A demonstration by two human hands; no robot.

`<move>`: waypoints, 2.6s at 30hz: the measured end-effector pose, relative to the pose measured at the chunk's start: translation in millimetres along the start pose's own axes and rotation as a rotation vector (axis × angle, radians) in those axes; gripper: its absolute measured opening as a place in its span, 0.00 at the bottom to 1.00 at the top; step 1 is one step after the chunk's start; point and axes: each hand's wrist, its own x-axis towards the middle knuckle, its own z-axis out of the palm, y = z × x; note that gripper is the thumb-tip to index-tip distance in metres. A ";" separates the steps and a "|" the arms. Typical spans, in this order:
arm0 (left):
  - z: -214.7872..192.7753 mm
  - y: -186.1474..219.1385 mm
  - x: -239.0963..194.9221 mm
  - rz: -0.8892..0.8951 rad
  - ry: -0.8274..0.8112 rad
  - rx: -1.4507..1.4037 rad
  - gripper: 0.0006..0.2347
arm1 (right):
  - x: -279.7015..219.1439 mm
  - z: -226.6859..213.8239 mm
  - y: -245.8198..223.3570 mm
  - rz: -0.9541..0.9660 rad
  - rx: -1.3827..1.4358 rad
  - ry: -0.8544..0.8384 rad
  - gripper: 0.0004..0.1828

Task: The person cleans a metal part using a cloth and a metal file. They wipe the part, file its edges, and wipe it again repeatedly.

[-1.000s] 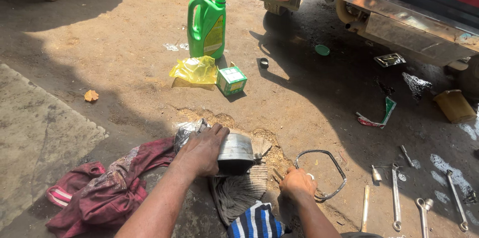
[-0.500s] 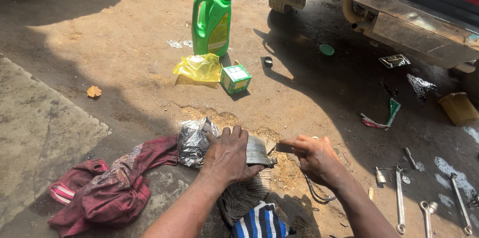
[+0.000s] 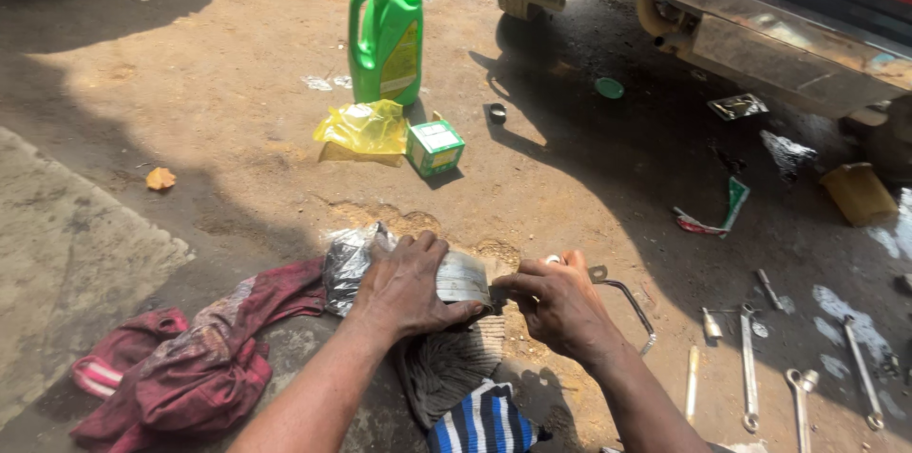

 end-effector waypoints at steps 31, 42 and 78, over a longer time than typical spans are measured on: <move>38.9 -41.3 19.7 -0.275 -0.174 -0.158 0.21 | 10.0 38.3 19.1 0.515 0.494 -0.297 0.21; 48.2 -16.4 8.3 -0.075 -0.384 -0.073 0.63 | 26.0 83.1 58.8 0.507 0.520 -0.407 0.22; 52.4 -20.0 17.9 0.015 -0.417 -0.010 0.64 | 62.9 96.2 53.6 0.448 0.291 -0.282 0.18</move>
